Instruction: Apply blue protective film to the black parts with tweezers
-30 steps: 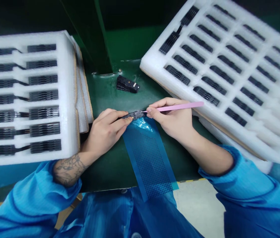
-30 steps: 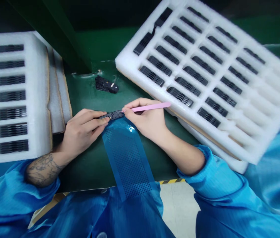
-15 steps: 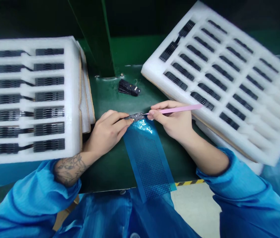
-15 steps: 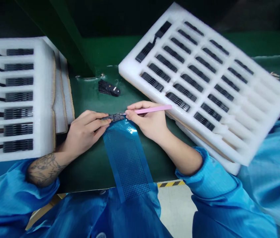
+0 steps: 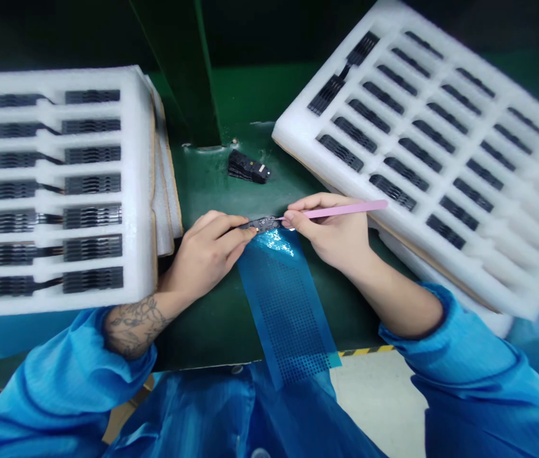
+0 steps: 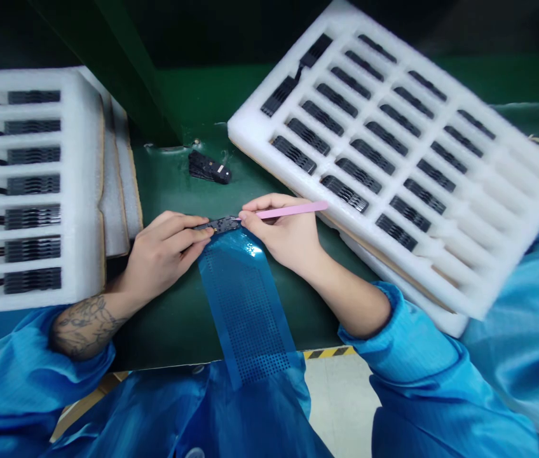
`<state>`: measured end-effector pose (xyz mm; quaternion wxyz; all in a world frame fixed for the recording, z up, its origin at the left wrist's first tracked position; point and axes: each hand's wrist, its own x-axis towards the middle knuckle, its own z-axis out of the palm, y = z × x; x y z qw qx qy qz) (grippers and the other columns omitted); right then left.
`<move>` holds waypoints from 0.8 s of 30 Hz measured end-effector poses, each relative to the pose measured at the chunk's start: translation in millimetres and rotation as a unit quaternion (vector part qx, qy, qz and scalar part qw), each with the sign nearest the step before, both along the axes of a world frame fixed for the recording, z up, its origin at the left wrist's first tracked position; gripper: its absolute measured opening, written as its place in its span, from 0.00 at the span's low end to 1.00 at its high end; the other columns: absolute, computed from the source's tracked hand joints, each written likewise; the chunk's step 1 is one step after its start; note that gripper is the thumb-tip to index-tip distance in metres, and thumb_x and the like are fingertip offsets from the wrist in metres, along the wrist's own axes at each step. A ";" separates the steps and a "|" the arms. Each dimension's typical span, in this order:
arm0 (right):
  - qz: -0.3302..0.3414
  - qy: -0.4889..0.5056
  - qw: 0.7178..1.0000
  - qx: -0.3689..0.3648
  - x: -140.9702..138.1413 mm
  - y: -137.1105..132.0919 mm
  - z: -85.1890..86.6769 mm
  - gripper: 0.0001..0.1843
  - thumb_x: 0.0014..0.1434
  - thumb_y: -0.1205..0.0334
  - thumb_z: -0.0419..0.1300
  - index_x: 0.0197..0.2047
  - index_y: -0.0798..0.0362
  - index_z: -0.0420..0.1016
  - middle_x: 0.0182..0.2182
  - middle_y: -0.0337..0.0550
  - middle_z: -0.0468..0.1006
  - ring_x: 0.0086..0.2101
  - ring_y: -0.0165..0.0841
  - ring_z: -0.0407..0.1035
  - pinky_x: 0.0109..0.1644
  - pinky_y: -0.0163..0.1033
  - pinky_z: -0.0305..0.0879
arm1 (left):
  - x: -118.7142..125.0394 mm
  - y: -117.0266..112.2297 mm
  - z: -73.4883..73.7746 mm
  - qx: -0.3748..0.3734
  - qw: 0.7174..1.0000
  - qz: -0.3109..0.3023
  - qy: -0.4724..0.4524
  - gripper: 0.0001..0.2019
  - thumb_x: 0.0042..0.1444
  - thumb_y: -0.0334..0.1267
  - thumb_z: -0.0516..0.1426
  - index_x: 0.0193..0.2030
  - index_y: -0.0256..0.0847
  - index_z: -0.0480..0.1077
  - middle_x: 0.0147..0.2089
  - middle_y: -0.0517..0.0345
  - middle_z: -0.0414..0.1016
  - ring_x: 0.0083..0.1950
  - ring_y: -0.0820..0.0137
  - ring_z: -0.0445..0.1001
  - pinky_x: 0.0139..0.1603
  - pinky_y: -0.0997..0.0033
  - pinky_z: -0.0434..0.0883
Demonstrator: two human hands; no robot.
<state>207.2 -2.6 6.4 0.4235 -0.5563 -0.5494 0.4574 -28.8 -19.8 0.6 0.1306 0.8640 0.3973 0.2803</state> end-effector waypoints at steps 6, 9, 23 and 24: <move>0.003 0.002 1.000 0.004 0.6 0.4 -0.8 0.07 0.55 0.58 0.72 0.35 0.52 0.83 0.30 0.43 0.84 0.30 0.34 0.79 0.32 0.39 0.75 | 0.8 0.0 0.9 0.004 1.000 0.002 0.001 0.07 0.64 0.31 0.60 0.47 0.41 0.77 0.50 0.52 0.81 0.48 0.66 0.76 0.51 0.60 0.77; 0.001 0.004 1.000 0.003 0.7 0.4 -1.0 0.08 0.55 0.58 0.72 0.35 0.52 0.83 0.30 0.43 0.84 0.30 0.35 0.79 0.33 0.39 0.76 | 0.9 0.1 0.5 0.001 1.000 0.003 0.001 0.07 0.64 0.32 0.60 0.47 0.42 0.77 0.50 0.53 0.81 0.48 0.67 0.77 0.51 0.60 0.77; 0.003 -0.007 1.000 -0.003 -2.2 1.7 3.9 0.06 0.54 0.60 0.71 0.33 0.53 0.82 0.29 0.43 0.84 0.28 0.34 0.78 0.31 0.37 0.73 | 4.0 0.4 4.3 0.014 0.997 0.004 0.075 0.14 0.65 0.30 0.57 0.56 0.41 0.73 0.47 0.51 0.76 0.47 0.63 0.72 0.48 0.61 0.74; 0.005 -0.007 1.000 -0.004 -2.3 1.8 4.2 0.06 0.54 0.61 0.71 0.33 0.53 0.82 0.29 0.43 0.84 0.28 0.33 0.78 0.30 0.37 0.73 | 5.5 0.8 4.8 0.020 0.995 0.003 0.099 0.18 0.64 0.29 0.56 0.60 0.43 0.71 0.46 0.51 0.75 0.46 0.63 0.71 0.46 0.61 0.73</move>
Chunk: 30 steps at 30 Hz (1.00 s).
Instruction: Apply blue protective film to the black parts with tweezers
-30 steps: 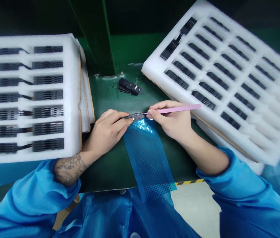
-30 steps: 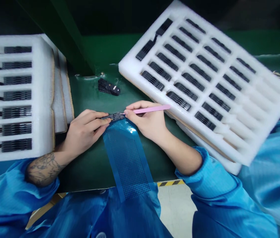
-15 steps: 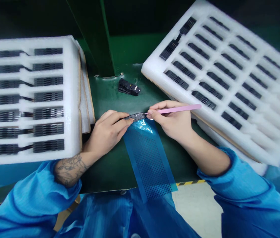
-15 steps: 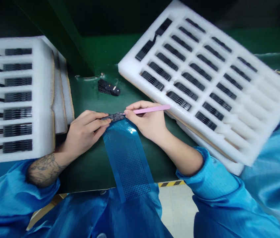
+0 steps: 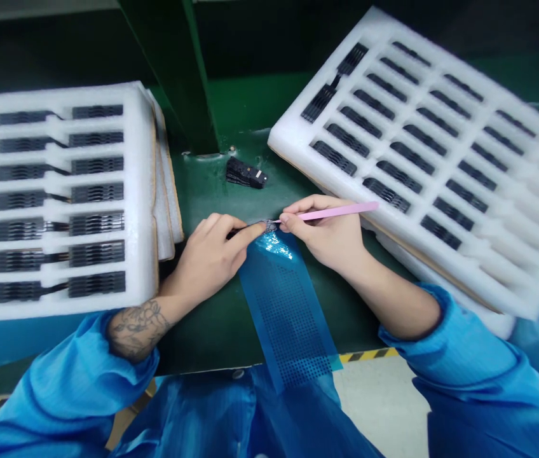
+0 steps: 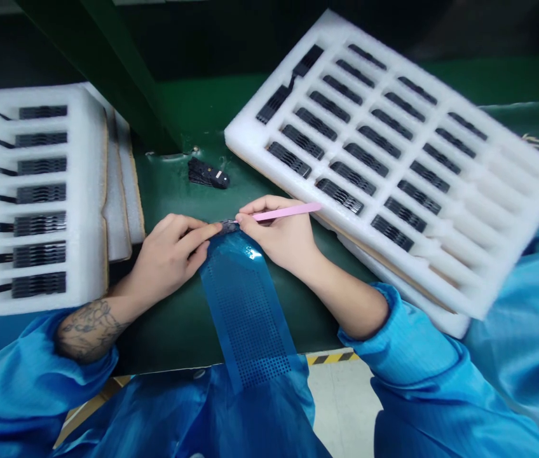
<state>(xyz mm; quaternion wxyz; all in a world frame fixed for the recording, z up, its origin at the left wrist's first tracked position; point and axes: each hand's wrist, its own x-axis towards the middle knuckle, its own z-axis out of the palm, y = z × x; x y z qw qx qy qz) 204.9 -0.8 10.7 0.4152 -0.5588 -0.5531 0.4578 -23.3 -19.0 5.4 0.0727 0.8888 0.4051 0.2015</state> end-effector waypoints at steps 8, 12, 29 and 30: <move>-0.002 0.025 1.000 -0.015 3.6 2.3 -0.2 0.07 0.53 0.60 0.73 0.33 0.53 0.82 0.29 0.43 0.84 0.28 0.34 0.79 0.31 0.37 0.75 | 6.9 1.9 2.4 0.029 0.997 -0.010 0.076 0.23 0.63 0.28 0.55 0.64 0.44 0.70 0.46 0.49 0.71 0.44 0.61 0.67 0.43 0.61 0.70; -0.022 0.097 0.995 -0.020 5.0 2.0 2.1 0.10 0.52 0.57 0.74 0.32 0.53 0.81 0.25 0.41 0.83 0.27 0.33 0.80 0.33 0.37 0.79 | 4.0 0.9 0.3 0.024 0.998 -0.013 0.060 0.23 0.62 0.28 0.56 0.64 0.45 0.70 0.46 0.49 0.71 0.45 0.60 0.67 0.44 0.60 0.71; -0.018 0.157 0.970 0.184 7.5 -6.3 -6.3 0.17 0.65 0.44 0.61 0.51 0.44 0.80 0.33 0.41 0.85 0.31 0.35 0.82 0.27 0.38 0.78 | 2.2 -0.8 -2.5 -0.021 0.999 0.014 -0.039 0.12 0.63 0.28 0.56 0.53 0.37 0.67 0.49 0.51 0.77 0.49 0.61 0.72 0.49 0.61 0.72; -0.003 0.127 0.970 0.208 6.9 -7.4 -7.1 0.16 0.67 0.48 0.60 0.54 0.42 0.79 0.39 0.42 0.86 0.35 0.36 0.83 0.33 0.41 0.80 | 2.3 -1.1 -2.7 -0.019 0.999 0.016 -0.042 0.12 0.63 0.28 0.56 0.53 0.37 0.67 0.49 0.51 0.77 0.49 0.61 0.72 0.49 0.61 0.72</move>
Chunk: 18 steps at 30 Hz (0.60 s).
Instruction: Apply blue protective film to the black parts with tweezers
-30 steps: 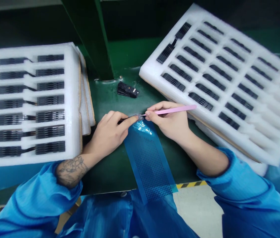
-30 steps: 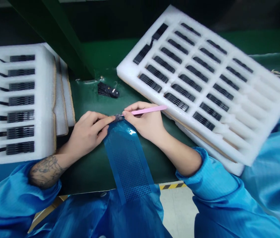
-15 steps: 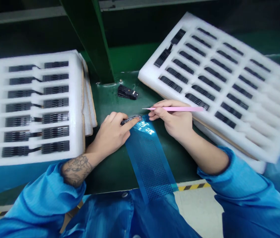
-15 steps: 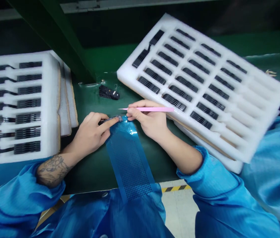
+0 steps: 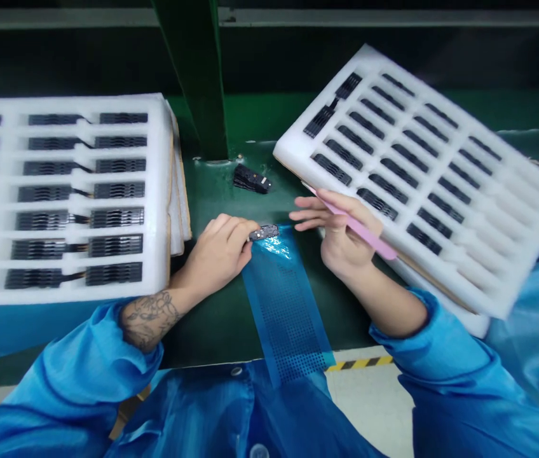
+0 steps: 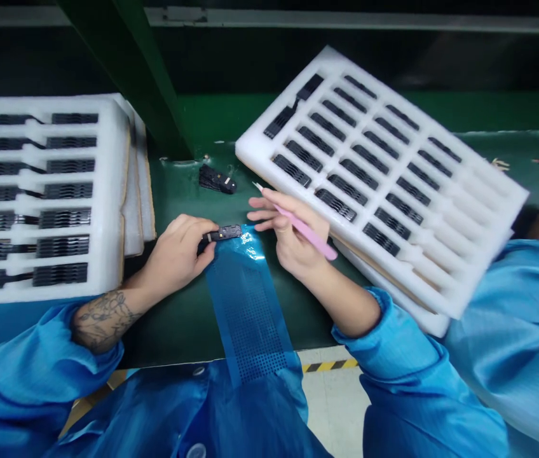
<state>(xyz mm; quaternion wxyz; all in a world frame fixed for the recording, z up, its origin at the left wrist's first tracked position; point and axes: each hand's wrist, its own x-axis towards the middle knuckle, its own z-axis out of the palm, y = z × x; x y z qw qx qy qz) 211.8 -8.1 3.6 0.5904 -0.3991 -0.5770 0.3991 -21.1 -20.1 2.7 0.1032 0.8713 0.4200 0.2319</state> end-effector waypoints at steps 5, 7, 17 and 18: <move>0.092 -0.298 0.939 0.146 -3.9 3.9 -2.1 0.05 0.61 0.62 0.68 0.42 0.47 0.81 0.46 0.46 0.86 0.48 0.42 0.79 0.54 0.53 0.75 | -1.2 -2.3 0.5 -0.003 1.000 -0.003 -0.015 0.10 0.65 0.30 0.55 0.53 0.38 0.66 0.47 0.53 0.77 0.48 0.63 0.71 0.49 0.62 0.72; 0.093 -0.349 0.915 0.182 -4.5 6.5 -0.7 0.03 0.60 0.64 0.69 0.36 0.48 0.79 0.43 0.45 0.87 0.45 0.41 0.80 0.50 0.51 0.75 | -2.0 -2.8 0.7 -0.010 1.000 0.000 -0.018 0.10 0.66 0.30 0.55 0.53 0.38 0.66 0.46 0.53 0.76 0.47 0.64 0.71 0.48 0.63 0.72; -0.007 -0.436 0.872 0.223 24.0 10.1 14.6 0.06 0.59 0.68 0.67 0.40 0.49 0.78 0.45 0.52 0.85 0.44 0.44 0.80 0.47 0.50 0.78 | -4.1 -2.5 2.7 -0.017 0.998 0.068 0.005 0.09 0.67 0.31 0.51 0.48 0.39 0.72 0.50 0.50 0.76 0.52 0.60 0.70 0.53 0.57 0.70; -0.003 -0.433 0.874 0.219 25.3 9.3 14.9 0.06 0.60 0.67 0.67 0.42 0.49 0.79 0.47 0.52 0.85 0.47 0.45 0.79 0.50 0.52 0.77 | -4.8 -2.9 3.4 -0.019 0.997 0.068 0.021 0.10 0.68 0.31 0.51 0.47 0.40 0.73 0.52 0.50 0.76 0.53 0.59 0.70 0.53 0.56 0.70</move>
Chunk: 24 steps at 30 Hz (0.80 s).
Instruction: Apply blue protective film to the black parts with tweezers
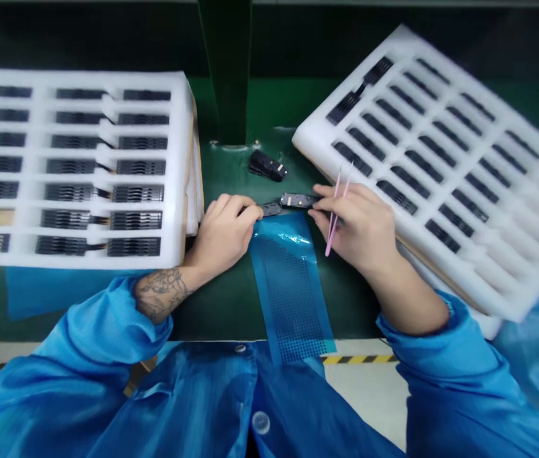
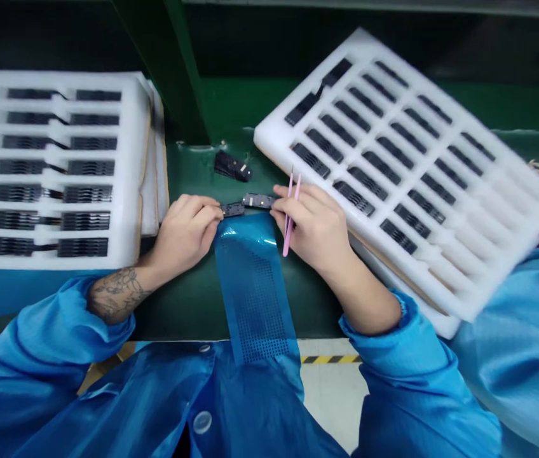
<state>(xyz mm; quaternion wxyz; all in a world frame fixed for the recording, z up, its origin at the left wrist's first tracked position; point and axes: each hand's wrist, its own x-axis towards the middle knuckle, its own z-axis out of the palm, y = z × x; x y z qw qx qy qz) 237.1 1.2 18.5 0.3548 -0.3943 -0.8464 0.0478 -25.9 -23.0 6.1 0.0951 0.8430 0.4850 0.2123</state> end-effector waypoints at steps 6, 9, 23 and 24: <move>0.120 0.264 0.920 -0.264 -12.1 -25.0 0.6 0.22 0.73 0.49 0.50 0.64 0.45 0.72 0.39 0.44 0.83 0.36 0.36 0.77 0.40 0.46 0.75 | -7.8 -3.2 4.8 -0.044 0.998 -0.042 0.014 0.11 0.65 0.36 0.56 0.50 0.45 0.78 0.61 0.51 0.73 0.58 0.55 0.67 0.55 0.51 0.68; 0.151 0.298 0.864 -0.377 -22.2 -33.6 -2.3 0.27 0.72 0.42 0.48 0.58 0.48 0.78 0.32 0.43 0.79 0.30 0.32 0.73 0.35 0.41 0.74 | -10.4 -2.8 3.5 -0.041 0.997 -0.063 0.019 0.16 0.62 0.47 0.62 0.53 0.44 0.78 0.62 0.49 0.73 0.58 0.52 0.67 0.54 0.49 0.67; 0.038 0.261 0.878 -0.399 -27.9 -21.1 -5.2 0.10 0.55 0.56 0.73 0.41 0.47 0.86 0.39 0.43 0.86 0.34 0.36 0.80 0.38 0.42 0.79 | -9.7 -0.3 -7.2 -0.025 0.996 -0.073 0.037 0.15 0.66 0.51 0.57 0.50 0.49 0.79 0.58 0.52 0.73 0.56 0.57 0.66 0.49 0.56 0.62; 0.027 0.256 0.886 -0.386 -28.8 -21.5 -5.8 0.09 0.55 0.57 0.73 0.40 0.47 0.86 0.38 0.43 0.86 0.33 0.36 0.80 0.38 0.42 0.79 | -9.7 -0.4 -7.5 -0.024 0.996 -0.075 0.037 0.15 0.66 0.52 0.56 0.50 0.49 0.79 0.58 0.52 0.73 0.56 0.57 0.66 0.48 0.57 0.62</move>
